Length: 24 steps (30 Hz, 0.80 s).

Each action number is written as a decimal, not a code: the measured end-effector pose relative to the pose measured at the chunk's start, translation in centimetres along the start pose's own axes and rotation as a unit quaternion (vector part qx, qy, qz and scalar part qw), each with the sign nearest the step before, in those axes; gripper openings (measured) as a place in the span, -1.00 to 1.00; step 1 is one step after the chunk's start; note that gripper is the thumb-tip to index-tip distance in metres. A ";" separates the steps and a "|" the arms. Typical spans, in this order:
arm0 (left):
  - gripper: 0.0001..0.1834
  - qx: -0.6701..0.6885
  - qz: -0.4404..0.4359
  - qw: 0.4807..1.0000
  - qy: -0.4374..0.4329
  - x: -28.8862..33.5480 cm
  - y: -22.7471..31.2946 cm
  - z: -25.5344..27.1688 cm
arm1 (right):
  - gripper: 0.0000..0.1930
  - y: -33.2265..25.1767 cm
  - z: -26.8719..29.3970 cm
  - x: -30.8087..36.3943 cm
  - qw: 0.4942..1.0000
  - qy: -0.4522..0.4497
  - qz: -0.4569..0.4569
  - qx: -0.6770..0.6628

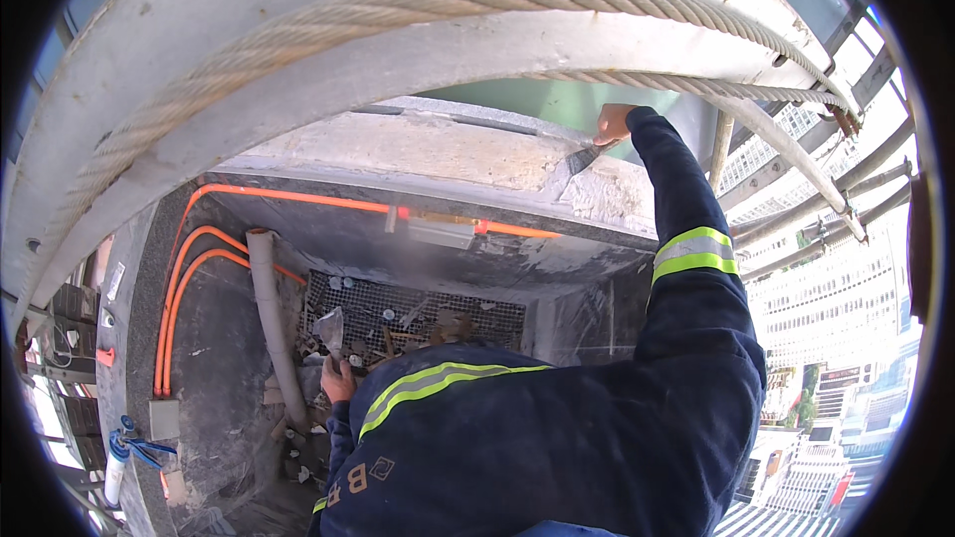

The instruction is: The person applies a white sealant along the edge of a concrete ledge using a caulking gun and smooths it with a putty knife. The person repeatedly scrapes and smooths the applied sealant to create a clean finish.

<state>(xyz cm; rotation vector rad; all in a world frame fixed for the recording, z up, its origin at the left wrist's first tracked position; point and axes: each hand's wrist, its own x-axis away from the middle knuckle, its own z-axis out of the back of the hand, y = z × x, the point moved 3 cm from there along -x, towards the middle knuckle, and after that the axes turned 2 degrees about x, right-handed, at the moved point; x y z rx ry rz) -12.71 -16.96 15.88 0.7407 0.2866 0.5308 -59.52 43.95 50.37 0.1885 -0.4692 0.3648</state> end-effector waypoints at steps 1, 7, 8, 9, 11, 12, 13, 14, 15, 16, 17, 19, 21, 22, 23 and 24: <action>-0.44 0.004 -0.001 1.000 -0.001 -0.2 0.1 0.2 | -0.52 0.6 -0.1 0.4 1.000 0.010 -0.006 -0.004; -0.45 0.001 -0.013 1.000 -0.006 -1.0 -0.8 0.4 | -0.38 5.6 -0.9 3.6 0.992 0.079 -0.080 0.054; -0.45 0.004 -0.016 1.000 -0.010 -1.1 -1.1 0.2 | -0.38 5.0 -0.9 5.6 0.988 0.120 -0.090 0.038; -0.45 0.007 -0.021 1.000 -0.015 -1.3 -1.4 0.0 | -0.38 4.4 -0.6 7.1 0.982 0.160 -0.101 0.023; -0.45 0.006 -0.021 0.999 -0.035 -1.7 -2.0 -0.6 | -0.37 4.4 -1.7 6.7 0.987 0.155 -0.040 0.009; -0.46 0.000 -0.022 0.999 -0.044 -1.8 -2.2 -0.4 | -0.37 1.8 -1.6 6.4 0.988 0.147 -0.036 -0.024; -0.46 -0.002 -0.035 0.998 -0.051 -2.2 -2.1 -0.2 | -0.37 -1.1 -1.3 6.2 0.988 0.141 -0.034 -0.059; -0.47 -0.004 -0.048 0.997 -0.057 -2.6 -1.9 0.0 | -0.37 -4.1 -0.8 6.0 0.988 0.140 -0.021 -0.063; -0.47 -0.005 -0.062 0.996 -0.066 -3.0 -1.5 0.1 | -0.36 -7.0 -0.3 5.7 0.988 0.138 -0.009 -0.068; -0.47 0.003 -0.065 0.995 -0.080 -3.5 -0.7 0.3 | -0.37 -9.4 0.2 5.4 0.989 0.130 0.005 -0.064; -0.47 0.015 -0.069 0.993 -0.095 -4.2 0.6 0.1 | -0.38 -11.2 0.6 5.1 0.991 0.122 0.016 -0.058; -0.47 0.019 -0.099 0.990 -0.094 -5.6 3.0 0.8 | -0.39 -12.6 1.1 4.0 0.989 0.125 -0.003 -0.083; -0.47 0.021 -0.135 0.988 -0.075 -6.4 3.6 0.7 | -0.38 -13.3 1.3 2.9 0.989 0.122 -0.037 -0.069; -0.48 0.033 -0.141 0.987 -0.068 -6.4 4.3 0.8 | -0.38 -13.3 1.3 2.5 0.990 0.119 -0.054 -0.059; -0.48 0.038 -0.131 0.988 -0.068 -6.0 4.4 0.7 | -0.37 -13.1 1.1 2.4 0.991 0.108 -0.056 -0.048; -0.48 0.042 -0.121 0.989 -0.068 -5.7 4.4 0.7 | -0.37 -12.7 0.9 2.5 0.993 0.098 -0.057 -0.037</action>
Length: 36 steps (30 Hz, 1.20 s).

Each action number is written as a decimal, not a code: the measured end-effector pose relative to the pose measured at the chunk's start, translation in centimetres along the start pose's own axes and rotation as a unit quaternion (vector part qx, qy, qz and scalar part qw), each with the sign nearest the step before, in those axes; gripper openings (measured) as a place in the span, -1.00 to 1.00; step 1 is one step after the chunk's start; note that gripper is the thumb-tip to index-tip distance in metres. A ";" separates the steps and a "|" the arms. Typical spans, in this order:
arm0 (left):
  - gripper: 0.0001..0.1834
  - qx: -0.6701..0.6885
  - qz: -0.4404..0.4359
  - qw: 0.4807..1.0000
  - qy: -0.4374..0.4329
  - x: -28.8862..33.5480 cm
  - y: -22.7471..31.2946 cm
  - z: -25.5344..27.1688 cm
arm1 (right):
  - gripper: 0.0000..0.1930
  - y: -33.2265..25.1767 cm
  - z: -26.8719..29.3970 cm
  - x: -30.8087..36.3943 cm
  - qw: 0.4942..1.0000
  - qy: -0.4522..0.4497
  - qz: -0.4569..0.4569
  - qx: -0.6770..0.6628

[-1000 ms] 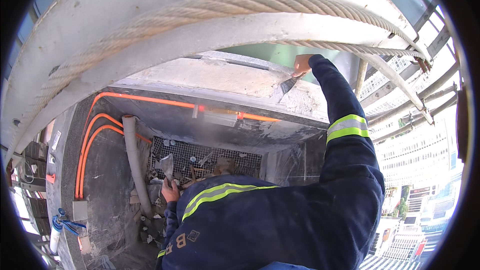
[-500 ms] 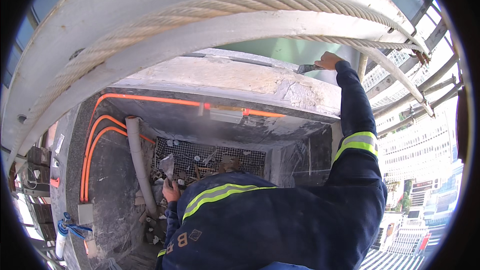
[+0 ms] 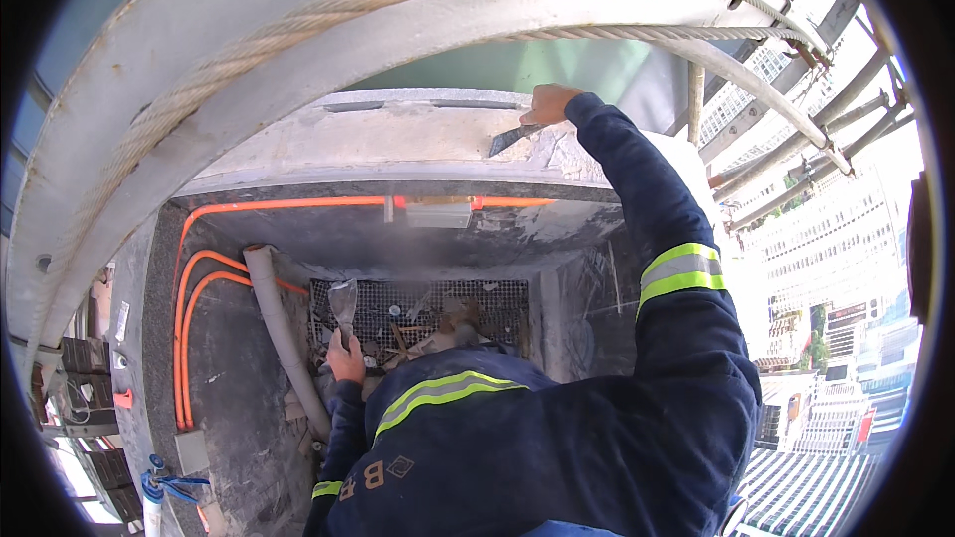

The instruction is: The person applies a white sealant along the edge of a concrete ledge using a caulking gun and smooths it with a putty knife. The person repeatedly scrapes and smooths the applied sealant to create a clean finish.

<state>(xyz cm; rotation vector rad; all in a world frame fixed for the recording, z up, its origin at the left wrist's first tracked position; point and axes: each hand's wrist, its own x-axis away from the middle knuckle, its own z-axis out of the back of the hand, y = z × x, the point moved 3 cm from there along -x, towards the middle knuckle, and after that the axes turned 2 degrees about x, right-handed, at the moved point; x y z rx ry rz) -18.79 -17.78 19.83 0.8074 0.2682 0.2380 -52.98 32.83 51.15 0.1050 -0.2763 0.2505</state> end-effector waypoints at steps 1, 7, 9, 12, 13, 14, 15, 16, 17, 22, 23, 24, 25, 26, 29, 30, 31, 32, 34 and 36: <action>-0.48 0.004 0.009 1.000 0.001 0.3 0.2 0.0 | -0.36 0.5 -0.2 0.2 1.000 -0.009 0.000 0.011; -0.48 -0.019 0.068 0.997 -0.015 5.2 -2.2 -0.3 | -0.37 4.0 -1.5 2.8 0.997 -0.065 -0.023 0.045; -0.49 -0.031 0.074 0.997 -0.014 6.3 -3.5 -0.5 | -0.37 5.6 -2.1 3.3 0.998 -0.054 0.000 0.038; -0.49 -0.038 0.068 0.997 -0.018 6.0 -3.5 -1.2 | -0.37 8.8 -3.9 2.7 0.994 -0.069 0.065 0.060; -0.49 -0.031 0.075 0.996 -0.025 5.8 -3.2 -1.4 | -0.37 9.7 -4.3 2.9 0.990 -0.065 0.096 0.081; -0.48 -0.026 0.083 0.996 -0.031 5.4 -2.7 -1.6 | -0.38 9.9 -4.3 2.9 0.985 -0.060 0.129 0.100; -0.48 -0.026 0.084 0.996 -0.023 5.3 -2.4 -1.6 | -0.38 9.3 -3.7 3.0 0.988 -0.071 0.117 0.074; -0.47 -0.027 0.086 0.996 -0.016 5.2 -2.2 -1.6 | -0.38 9.0 -3.0 3.5 0.990 -0.081 0.104 0.048; -0.47 -0.024 0.084 0.996 -0.012 4.8 -1.9 -2.0 | -0.39 8.9 -2.3 4.1 0.992 -0.092 0.086 0.023; -0.46 -0.018 0.058 0.998 0.006 3.5 -0.7 -3.6 | -0.37 12.1 -3.0 4.0 0.995 -0.079 0.059 0.008; -0.46 -0.021 0.053 0.998 0.005 3.4 -0.4 -3.8 | -0.37 13.0 -3.2 4.1 0.995 -0.087 0.051 -0.003; -0.46 -0.020 0.056 0.998 -0.003 3.4 -0.3 -3.9 | -0.38 14.0 -3.3 4.3 0.995 -0.094 0.042 -0.014; -0.46 -0.019 0.059 0.998 -0.011 3.4 -0.2 -4.0 | -0.39 14.9 -3.4 4.4 0.994 -0.102 0.034 -0.025; -0.45 -0.020 0.063 0.998 -0.019 3.5 -0.2 -3.9 | -0.40 15.2 -3.2 4.6 0.993 -0.108 0.021 -0.045; -0.46 -0.020 0.091 0.996 -0.014 4.2 -1.2 -3.4 | -0.40 14.0 -1.0 5.5 0.996 -0.085 0.028 -0.009; -0.46 -0.026 0.089 0.996 -0.008 4.4 -1.3 -3.4 | -0.38 13.7 -0.6 5.5 0.996 -0.082 0.024 -0.007; -0.46 -0.031 0.087 0.996 -0.002 4.5 -1.5 -3.3 | -0.38 13.7 -1.1 4.6 0.997 -0.067 0.045 0.000; -0.46 -0.034 0.080 0.996 0.001 4.1 -1.3 -3.6 | -0.38 14.5 -1.9 3.7 0.997 -0.050 0.059 0.008; -0.45 -0.019 0.086 0.996 -0.026 3.4 -0.5 -3.9 | -0.37 14.7 -3.5 2.6 0.996 -0.027 0.079 0.020; -0.44 -0.021 0.097 0.994 -0.037 3.3 -0.4 -3.4 | -0.33 12.9 -4.1 2.3 0.997 -0.046 0.059 0.010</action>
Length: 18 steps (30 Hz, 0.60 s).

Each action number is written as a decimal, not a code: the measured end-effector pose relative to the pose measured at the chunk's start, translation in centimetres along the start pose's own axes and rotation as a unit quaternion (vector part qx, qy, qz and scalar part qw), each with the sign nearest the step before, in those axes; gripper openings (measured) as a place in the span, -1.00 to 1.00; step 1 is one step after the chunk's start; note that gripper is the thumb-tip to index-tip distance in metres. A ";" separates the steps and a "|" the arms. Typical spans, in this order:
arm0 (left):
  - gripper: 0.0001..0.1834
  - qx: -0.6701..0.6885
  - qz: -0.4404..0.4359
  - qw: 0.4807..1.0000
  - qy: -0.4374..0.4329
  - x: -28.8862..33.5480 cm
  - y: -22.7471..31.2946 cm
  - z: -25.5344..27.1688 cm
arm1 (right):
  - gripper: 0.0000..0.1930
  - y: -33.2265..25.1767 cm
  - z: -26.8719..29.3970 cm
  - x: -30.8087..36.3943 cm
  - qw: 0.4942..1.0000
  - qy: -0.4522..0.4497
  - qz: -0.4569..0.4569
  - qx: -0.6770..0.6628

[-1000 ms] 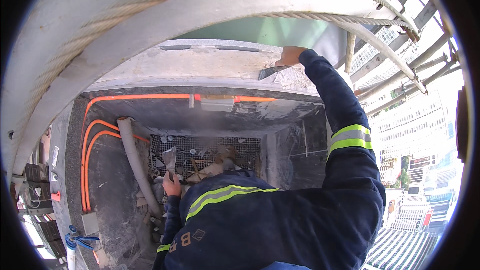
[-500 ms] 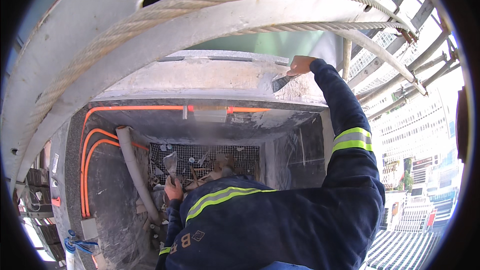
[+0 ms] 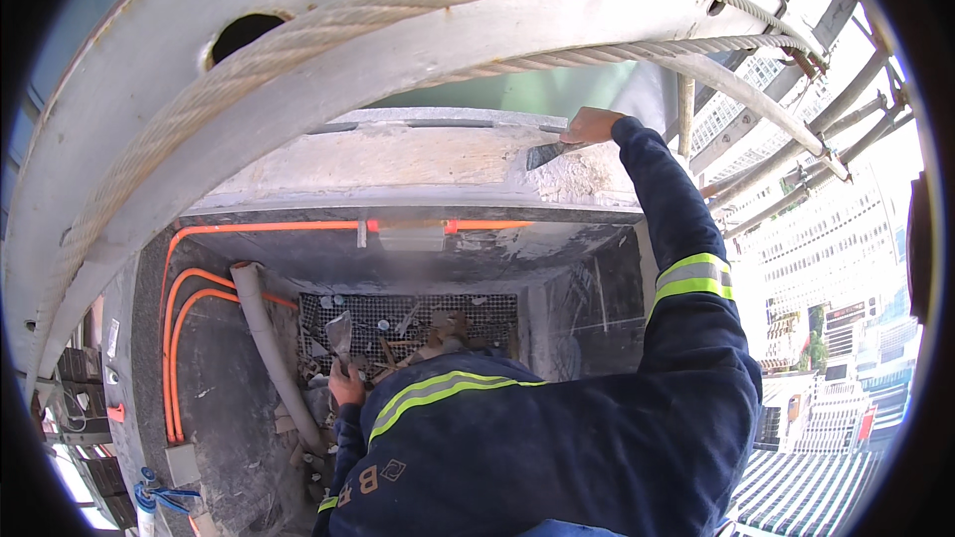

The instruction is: The person applies a white sealant along the edge of a concrete ledge using a caulking gun and smooths it with a putty knife. The person repeatedly scrapes and smooths the applied sealant to create a clean finish.

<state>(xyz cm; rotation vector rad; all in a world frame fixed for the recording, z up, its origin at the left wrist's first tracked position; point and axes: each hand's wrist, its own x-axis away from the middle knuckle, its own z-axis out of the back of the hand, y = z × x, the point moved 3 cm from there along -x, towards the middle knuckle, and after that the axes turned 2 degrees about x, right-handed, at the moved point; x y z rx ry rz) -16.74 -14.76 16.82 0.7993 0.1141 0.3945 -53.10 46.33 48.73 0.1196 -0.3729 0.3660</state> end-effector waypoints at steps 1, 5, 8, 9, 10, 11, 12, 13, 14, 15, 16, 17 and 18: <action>-0.43 -0.004 0.001 1.000 -0.002 -0.2 0.0 0.1 | -0.32 -0.7 -0.1 0.0 1.000 -0.009 -0.010 -0.006; -0.42 -0.008 -0.039 0.999 0.023 -1.2 0.2 -0.5 | -0.31 1.2 -1.2 0.5 0.999 -0.025 -0.001 0.048; -0.43 0.002 -0.023 1.000 0.003 -1.1 -0.5 -0.4 | -0.30 2.2 -1.3 1.0 0.994 -0.071 -0.078 -0.001; -0.43 -0.001 -0.026 1.000 0.009 -1.1 -0.3 -0.5 | -0.30 3.1 -1.5 1.2 0.995 -0.073 -0.073 0.012; -0.43 -0.003 -0.030 0.999 0.015 -1.0 -0.2 -0.6 | -0.30 4.0 -1.9 1.4 0.995 -0.074 -0.068 0.026; -0.43 -0.006 -0.035 0.999 0.019 -1.1 0.0 -0.7 | -0.31 5.3 -2.6 1.6 0.994 -0.076 -0.065 0.039; -0.43 0.000 -0.027 1.000 0.016 -1.2 0.1 -0.6 | -0.30 6.1 -2.8 1.9 0.994 -0.081 -0.062 0.037; -0.43 0.007 -0.020 1.000 0.012 -1.3 0.3 -0.5 | -0.31 7.2 -3.0 2.3 0.991 -0.085 -0.095 0.026; -0.43 0.009 -0.007 1.000 0.011 -1.0 0.1 -0.1 | -0.32 7.1 -3.2 2.6 0.988 -0.091 -0.122 0.014; -0.43 0.002 -0.008 1.000 0.021 -0.9 -0.2 0.3 | -0.33 6.9 -3.1 3.0 0.984 -0.095 -0.148 0.002; -0.43 -0.005 -0.008 0.999 0.031 -0.8 -0.6 0.6 | -0.36 6.5 -3.0 3.2 0.982 -0.106 -0.155 0.022; -0.43 -0.009 -0.011 0.999 0.038 -0.9 -0.8 0.7 | -0.38 6.9 -3.3 3.8 0.978 -0.101 -0.182 0.012; -0.44 -0.010 -0.005 0.999 0.035 -1.0 -0.6 0.8 | -0.39 8.1 -3.9 4.6 0.973 -0.096 -0.212 0.001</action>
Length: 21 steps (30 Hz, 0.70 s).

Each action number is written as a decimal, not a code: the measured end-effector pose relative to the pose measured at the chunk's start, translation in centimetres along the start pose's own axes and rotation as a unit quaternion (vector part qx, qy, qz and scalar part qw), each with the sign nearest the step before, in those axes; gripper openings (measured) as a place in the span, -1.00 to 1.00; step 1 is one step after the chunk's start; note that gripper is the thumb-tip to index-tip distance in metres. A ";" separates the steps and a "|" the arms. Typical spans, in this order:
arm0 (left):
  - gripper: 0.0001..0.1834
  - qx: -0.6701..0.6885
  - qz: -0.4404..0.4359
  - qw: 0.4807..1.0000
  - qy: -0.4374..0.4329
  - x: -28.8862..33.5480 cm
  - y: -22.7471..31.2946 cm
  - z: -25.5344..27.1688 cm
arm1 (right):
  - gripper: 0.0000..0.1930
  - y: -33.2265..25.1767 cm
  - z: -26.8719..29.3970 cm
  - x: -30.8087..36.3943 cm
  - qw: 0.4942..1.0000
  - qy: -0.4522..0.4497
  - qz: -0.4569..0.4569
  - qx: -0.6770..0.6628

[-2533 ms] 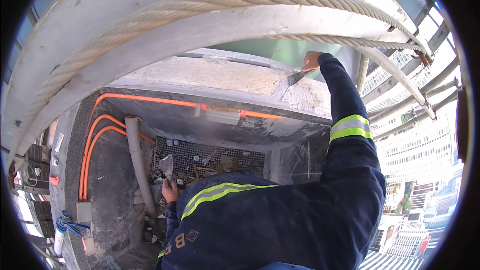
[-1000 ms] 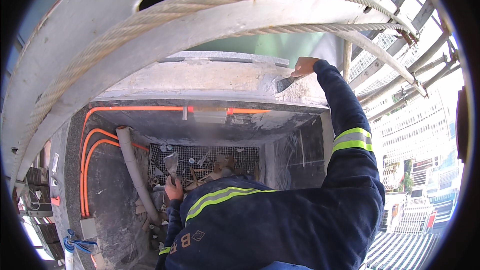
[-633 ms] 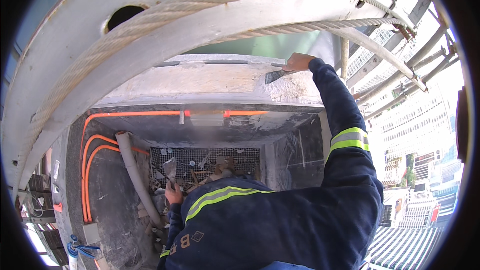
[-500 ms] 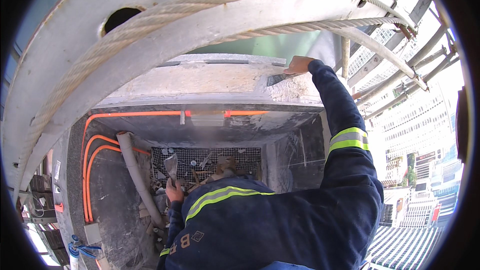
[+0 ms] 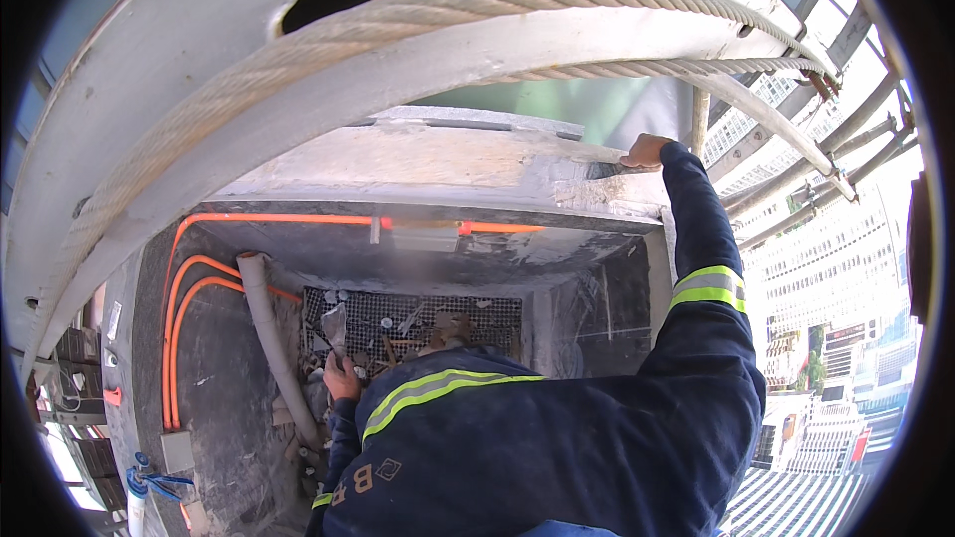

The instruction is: The person applies a white sealant along the edge of a concrete ledge using a caulking gun and smooths it with a putty knife. The person repeatedly scrapes and smooths the applied sealant to create a clean finish.

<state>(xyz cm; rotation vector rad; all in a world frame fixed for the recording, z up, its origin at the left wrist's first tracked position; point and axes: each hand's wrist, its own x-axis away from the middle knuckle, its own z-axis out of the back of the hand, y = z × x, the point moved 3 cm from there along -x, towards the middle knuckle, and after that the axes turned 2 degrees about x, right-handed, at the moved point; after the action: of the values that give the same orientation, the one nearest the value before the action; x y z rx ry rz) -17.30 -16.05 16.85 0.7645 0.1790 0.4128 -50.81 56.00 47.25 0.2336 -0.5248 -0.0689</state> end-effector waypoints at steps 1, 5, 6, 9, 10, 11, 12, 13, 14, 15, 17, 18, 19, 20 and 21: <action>-0.45 -0.002 0.005 1.000 -0.003 -0.2 0.1 0.1 | -0.40 1.3 -0.5 0.1 0.999 0.002 -0.029 -0.014; -0.47 -0.023 -0.007 0.999 0.048 0.5 -1.6 1.5 | -0.23 4.0 -2.7 0.0 0.994 0.099 -0.047 -0.008; -0.48 -0.010 -0.006 0.999 0.050 0.5 -1.8 1.8 | -0.18 5.4 -2.6 -0.2 0.996 0.065 -0.053 0.006; -0.49 0.054 -0.009 0.998 0.041 -0.4 -0.8 0.6 | -0.33 14.1 -0.7 2.4 0.983 0.161 -0.077 -0.031; -0.50 0.052 0.001 0.998 0.041 -0.2 -0.3 1.9 | -0.36 12.5 -0.5 2.7 0.977 0.196 -0.047 -0.069; -0.51 0.044 0.022 0.997 0.051 0.4 -0.6 3.9 | -0.39 9.1 -0.6 3.3 0.961 0.248 0.012 -0.125; -0.52 0.023 0.030 0.998 0.059 0.8 -1.7 4.9 | -0.41 5.3 0.1 4.4 0.938 0.287 0.063 -0.183; -0.52 0.010 0.035 0.997 0.061 0.9 -2.7 5.1 | -0.42 1.7 1.1 6.2 0.920 0.307 0.094 -0.222; -0.51 0.025 0.057 0.995 0.075 1.5 -3.3 5.7 | -0.49 -3.9 2.8 9.4 0.932 0.284 0.054 -0.218; -0.50 0.048 0.061 0.994 0.078 0.8 -2.8 5.8 | -0.52 -7.2 2.7 11.8 0.901 0.320 0.083 -0.282; -0.46 0.053 0.067 0.991 0.102 1.1 -3.0 6.9 | -0.68 -18.0 3.0 16.4 0.892 0.268 0.123 -0.343; -0.44 0.058 0.062 0.991 0.107 1.0 -3.1 7.4 | -0.71 -22.0 2.4 17.2 0.903 0.251 0.159 -0.312; -0.44 0.070 0.066 0.988 0.117 1.1 -3.5 8.1 | -0.71 -26.8 1.3 17.4 0.866 0.212 0.251 -0.377; -0.43 0.080 0.071 0.986 0.125 1.4 -4.0 8.9 | -0.73 -32.6 1.1 19.0 0.849 0.205 0.321 -0.366; -0.42 0.092 0.075 0.984 0.131 1.8 -4.5 9.7 | -0.73 -37.3 0.4 19.5 0.857 0.121 0.338 -0.371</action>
<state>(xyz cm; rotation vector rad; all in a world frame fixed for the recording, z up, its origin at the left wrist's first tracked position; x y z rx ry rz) -11.36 -24.37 20.58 0.9065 0.4116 0.6466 -34.34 17.26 48.20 -0.7024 -0.2728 0.4385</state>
